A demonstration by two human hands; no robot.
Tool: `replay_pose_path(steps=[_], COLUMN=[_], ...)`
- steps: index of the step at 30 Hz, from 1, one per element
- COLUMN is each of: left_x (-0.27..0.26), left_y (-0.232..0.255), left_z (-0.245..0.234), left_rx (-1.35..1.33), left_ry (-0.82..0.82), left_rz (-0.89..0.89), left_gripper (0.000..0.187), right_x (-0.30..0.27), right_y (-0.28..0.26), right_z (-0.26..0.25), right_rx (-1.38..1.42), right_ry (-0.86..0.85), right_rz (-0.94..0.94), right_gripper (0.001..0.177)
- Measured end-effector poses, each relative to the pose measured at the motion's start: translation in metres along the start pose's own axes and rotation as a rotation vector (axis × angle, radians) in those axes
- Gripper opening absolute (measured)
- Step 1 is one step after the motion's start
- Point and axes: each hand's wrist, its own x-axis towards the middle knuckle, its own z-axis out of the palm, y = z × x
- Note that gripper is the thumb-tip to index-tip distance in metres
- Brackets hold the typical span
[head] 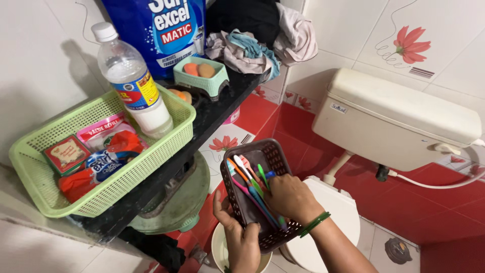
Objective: The person carries a basket of toothbrushes and toothpaste into a bathroom and places it on a shelf. They then pick up and reposition several cleaning and hygiene bottles, including a blue disinfectant and a white liquid soap, before placing them back on the shelf. Finally, they pick up a soap dish containing two bars of soap and place it on the wall near the sink.
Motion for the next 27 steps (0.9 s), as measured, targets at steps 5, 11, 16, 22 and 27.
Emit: replay_pose_path(steps=[5, 11, 16, 22, 27], left_x=[-0.001, 0.004, -0.001, -0.005, -0.013], left_y=[-0.009, -0.005, 0.003, -0.004, -0.014], left_z=[0.006, 0.018, 0.021, 0.033, 0.038], left_rx=[0.064, -0.039, -0.055, -0.086, -0.029], left_ry=[-0.019, -0.016, -0.015, 0.01, 0.002], left_rz=[-0.004, -0.093, -0.119, -0.076, -0.006], left_gripper=[0.1, 0.102, 0.101, 0.099, 0.098], right_x=[-0.001, -0.014, -0.033, -0.045, -0.034], right_y=[0.003, 0.024, 0.036, 0.012, 0.013], right_z=[0.007, -0.005, -0.016, 0.009, 0.018], right_rx=[-0.034, 0.016, 0.115, -0.034, -0.126], right_ry=[0.072, 0.369, 0.374, 0.142, 0.145], right_rz=[0.108, 0.053, 0.02, -0.011, -0.007], right_gripper=[0.029, 0.027, 0.019, 0.024, 0.027])
